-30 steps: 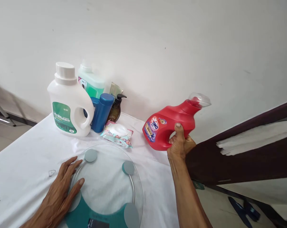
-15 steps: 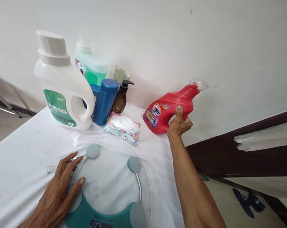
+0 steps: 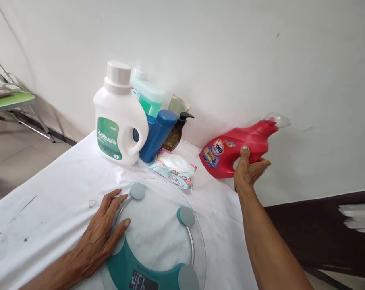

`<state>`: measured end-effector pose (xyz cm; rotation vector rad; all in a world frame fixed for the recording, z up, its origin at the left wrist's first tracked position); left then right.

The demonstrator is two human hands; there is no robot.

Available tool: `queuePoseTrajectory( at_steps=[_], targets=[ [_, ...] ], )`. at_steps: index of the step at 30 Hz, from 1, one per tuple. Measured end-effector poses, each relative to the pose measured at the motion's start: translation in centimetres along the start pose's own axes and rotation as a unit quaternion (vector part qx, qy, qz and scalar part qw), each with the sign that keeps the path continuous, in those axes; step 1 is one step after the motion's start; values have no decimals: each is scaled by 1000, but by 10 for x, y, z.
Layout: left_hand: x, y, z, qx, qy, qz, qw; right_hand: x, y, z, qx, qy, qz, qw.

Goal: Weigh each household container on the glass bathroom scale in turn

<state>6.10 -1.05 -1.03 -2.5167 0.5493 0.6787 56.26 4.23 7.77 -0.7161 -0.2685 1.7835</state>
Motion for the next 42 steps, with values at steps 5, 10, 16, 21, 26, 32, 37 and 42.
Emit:
queuePoseTrajectory(
  at_steps=[5,10,16,21,26,32,37,42],
  targets=[
    [0,0,4,38,21,9,999,-20,73,111,-165,-32,-116,979],
    [-3,-3,5,57,39,12,998,55,180,221,-142,-152,258,943],
    [0,-1,2,80,62,0,995,126,224,246,17,-205,309,929],
    [2,-2,2,75,78,-3,994,149,233,250,157,-261,406,862],
    [1,-2,0,81,79,-16,993,150,255,262,204,-315,356,856],
    [0,-3,-1,91,72,1,993,136,262,284,166,-328,264,892],
    [-2,-3,0,96,67,-1,993,77,246,308,113,-346,257,895],
    [-3,-4,3,95,73,-2,993,-11,238,309,97,-351,225,904]
  ],
)
Point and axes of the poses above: each hand's wrist, its own y-axis away from the middle knuckle, its own x-axis out of the palm, z = x × y, the point moved 4 cm from there along -y, towards the middle knuckle, and after that the axes turned 13 degrees about x, right-handed, at the moved point
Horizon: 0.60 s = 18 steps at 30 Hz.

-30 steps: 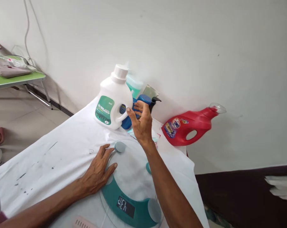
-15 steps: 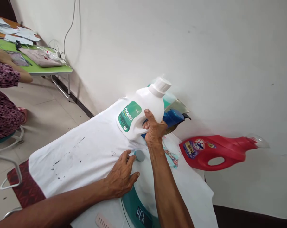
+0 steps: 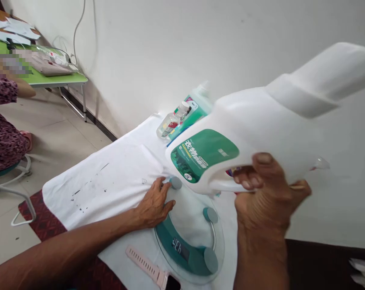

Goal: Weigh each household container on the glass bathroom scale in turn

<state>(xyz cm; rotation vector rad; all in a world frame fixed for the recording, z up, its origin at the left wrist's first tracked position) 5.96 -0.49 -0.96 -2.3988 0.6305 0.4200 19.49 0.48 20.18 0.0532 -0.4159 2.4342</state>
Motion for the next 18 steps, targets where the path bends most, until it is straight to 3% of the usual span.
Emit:
queuePoseTrajectory(
  at_steps=[4,10,13,18],
  targets=[
    [0,-1,3,13,0,-16,1000,-53,35,13,38,46,-52,997],
    [3,2,9,20,-31,-7,999,-123,81,-8,101,73,-134,983],
    [2,1,11,16,-39,5,999,-139,88,-20,111,52,-155,980],
    [0,0,13,33,-48,18,998,-144,82,-29,97,12,-154,983]
  ],
)
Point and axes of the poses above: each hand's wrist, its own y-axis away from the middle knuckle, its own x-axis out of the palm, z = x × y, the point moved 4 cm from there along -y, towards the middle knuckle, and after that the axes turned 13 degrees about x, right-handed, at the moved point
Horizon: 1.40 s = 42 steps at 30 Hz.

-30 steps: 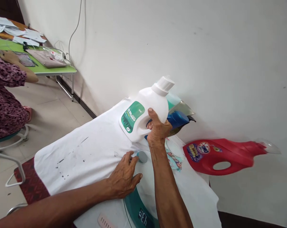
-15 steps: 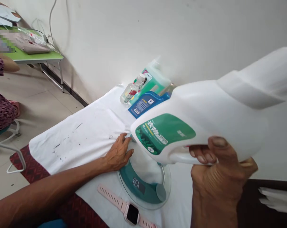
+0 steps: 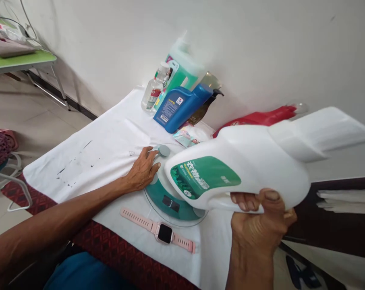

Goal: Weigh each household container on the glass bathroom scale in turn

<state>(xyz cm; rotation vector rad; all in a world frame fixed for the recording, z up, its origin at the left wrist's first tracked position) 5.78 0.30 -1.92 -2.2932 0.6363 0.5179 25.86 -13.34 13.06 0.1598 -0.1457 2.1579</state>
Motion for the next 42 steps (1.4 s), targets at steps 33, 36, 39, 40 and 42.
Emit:
queuePoseTrajectory(
  at_steps=[33,36,39,40,42],
  targets=[
    [-5,-4,-5,-17,-38,62,997,-123,-26,-142,67,218,-16,973],
    [-5,-5,-5,-19,-37,65,997,-124,-27,-143,59,232,-20,971],
    [-5,-5,-4,-19,-35,65,997,-124,-26,-143,55,248,-23,967],
    [-5,-5,-4,-18,-36,65,997,-124,-26,-143,55,253,-23,966],
    [-5,-5,-4,-15,-37,67,997,-124,-25,-142,55,263,-21,963]
  ],
)
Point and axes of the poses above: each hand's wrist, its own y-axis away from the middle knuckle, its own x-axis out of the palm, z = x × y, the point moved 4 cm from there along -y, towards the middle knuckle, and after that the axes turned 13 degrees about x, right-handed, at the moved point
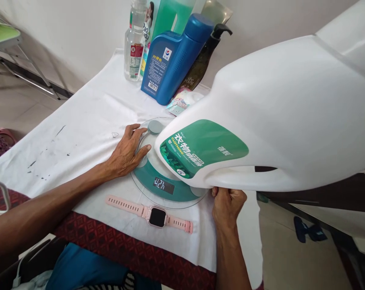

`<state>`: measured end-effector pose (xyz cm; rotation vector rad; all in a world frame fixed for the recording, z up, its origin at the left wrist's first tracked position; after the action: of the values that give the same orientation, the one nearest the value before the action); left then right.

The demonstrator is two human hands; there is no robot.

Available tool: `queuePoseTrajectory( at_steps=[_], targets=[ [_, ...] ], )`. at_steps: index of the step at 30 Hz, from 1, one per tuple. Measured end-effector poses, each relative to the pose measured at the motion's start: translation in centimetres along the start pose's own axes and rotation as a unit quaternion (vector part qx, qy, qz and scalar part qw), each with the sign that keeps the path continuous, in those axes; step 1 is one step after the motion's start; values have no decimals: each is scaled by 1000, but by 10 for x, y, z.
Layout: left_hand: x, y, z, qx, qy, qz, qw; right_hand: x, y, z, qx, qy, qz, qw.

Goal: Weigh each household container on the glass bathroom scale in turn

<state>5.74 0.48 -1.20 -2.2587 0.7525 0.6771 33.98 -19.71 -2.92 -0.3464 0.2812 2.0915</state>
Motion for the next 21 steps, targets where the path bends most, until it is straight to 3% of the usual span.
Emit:
queuePoseTrajectory(
  at_steps=[15,18,21],
  targets=[
    [0,0,0,1,-3,3,1000,0,6,9,14,52,-2,999],
    [0,0,1,5,-5,3,1000,2,6,11,20,-16,-8,1000],
    [-1,-1,-1,5,-5,-1,1000,0,7,29,11,-143,-49,988]
  ],
)
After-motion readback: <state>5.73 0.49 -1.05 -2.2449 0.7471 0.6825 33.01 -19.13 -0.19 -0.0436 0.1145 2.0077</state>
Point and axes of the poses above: each hand's wrist, its own y-axis away from the middle knuckle, its own x-axis out of the palm, z = x × y, the point moved 4 cm from there along -y, towards the middle knuckle, and after that the axes turned 13 degrees about x, right-handed, at the moved point
